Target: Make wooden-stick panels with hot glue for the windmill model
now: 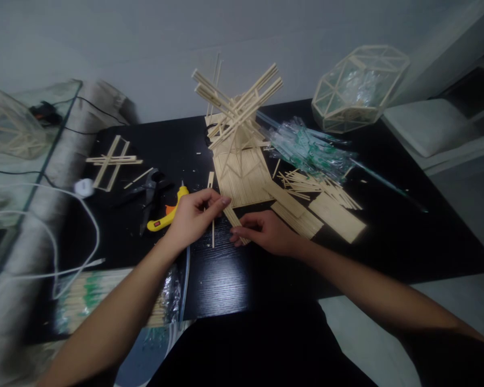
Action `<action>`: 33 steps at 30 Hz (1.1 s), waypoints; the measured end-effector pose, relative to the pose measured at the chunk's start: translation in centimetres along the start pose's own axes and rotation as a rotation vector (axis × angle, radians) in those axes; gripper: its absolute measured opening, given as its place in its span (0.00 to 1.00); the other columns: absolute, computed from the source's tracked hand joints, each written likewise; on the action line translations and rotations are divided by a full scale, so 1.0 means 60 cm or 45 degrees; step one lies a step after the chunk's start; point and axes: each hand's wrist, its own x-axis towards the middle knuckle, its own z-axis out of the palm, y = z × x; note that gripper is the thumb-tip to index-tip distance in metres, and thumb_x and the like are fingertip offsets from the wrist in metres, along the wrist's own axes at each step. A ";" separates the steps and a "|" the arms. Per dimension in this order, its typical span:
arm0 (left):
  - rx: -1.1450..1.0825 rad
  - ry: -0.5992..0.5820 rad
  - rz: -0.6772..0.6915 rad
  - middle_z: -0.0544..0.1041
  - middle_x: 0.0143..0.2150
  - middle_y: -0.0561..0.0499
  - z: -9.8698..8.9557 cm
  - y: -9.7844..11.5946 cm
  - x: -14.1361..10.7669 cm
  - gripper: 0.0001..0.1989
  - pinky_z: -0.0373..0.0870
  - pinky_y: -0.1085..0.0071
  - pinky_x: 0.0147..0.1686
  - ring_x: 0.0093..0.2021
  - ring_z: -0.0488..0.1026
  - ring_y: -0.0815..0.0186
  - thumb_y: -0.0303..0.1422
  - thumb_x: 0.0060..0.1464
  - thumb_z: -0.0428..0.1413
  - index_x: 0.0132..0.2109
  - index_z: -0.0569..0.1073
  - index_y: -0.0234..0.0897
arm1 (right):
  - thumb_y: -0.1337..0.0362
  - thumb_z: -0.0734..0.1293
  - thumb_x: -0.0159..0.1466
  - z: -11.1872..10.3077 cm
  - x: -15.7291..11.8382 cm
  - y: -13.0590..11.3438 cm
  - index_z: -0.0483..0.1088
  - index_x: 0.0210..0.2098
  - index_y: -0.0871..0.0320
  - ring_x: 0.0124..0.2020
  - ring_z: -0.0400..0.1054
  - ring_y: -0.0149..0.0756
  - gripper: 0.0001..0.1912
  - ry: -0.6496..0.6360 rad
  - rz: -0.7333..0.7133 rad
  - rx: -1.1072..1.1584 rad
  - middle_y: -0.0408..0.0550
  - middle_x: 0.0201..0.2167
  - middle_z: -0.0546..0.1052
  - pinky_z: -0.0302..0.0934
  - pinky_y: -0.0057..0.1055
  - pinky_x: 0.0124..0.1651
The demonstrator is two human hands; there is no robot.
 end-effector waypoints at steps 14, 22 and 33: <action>-0.024 0.020 -0.059 0.74 0.21 0.53 -0.003 0.002 -0.001 0.19 0.56 0.75 0.20 0.20 0.64 0.72 0.44 0.61 0.63 0.28 0.77 0.36 | 0.45 0.74 0.66 0.000 0.001 -0.004 0.80 0.34 0.59 0.32 0.79 0.35 0.21 0.028 -0.024 0.007 0.49 0.32 0.85 0.74 0.33 0.40; -0.041 0.084 -0.049 0.72 0.21 0.55 -0.003 -0.002 -0.001 0.20 0.55 0.74 0.20 0.20 0.62 0.73 0.47 0.61 0.63 0.28 0.76 0.36 | 0.45 0.75 0.64 0.001 0.004 0.002 0.80 0.36 0.60 0.31 0.80 0.35 0.22 0.057 -0.015 0.106 0.50 0.32 0.85 0.75 0.34 0.40; -0.016 0.170 -0.049 0.70 0.21 0.55 -0.008 -0.004 -0.002 0.19 0.56 0.73 0.22 0.21 0.62 0.72 0.44 0.62 0.63 0.28 0.75 0.37 | 0.48 0.74 0.67 -0.003 0.003 -0.002 0.80 0.37 0.60 0.31 0.78 0.33 0.19 0.094 -0.019 0.070 0.49 0.32 0.84 0.75 0.33 0.38</action>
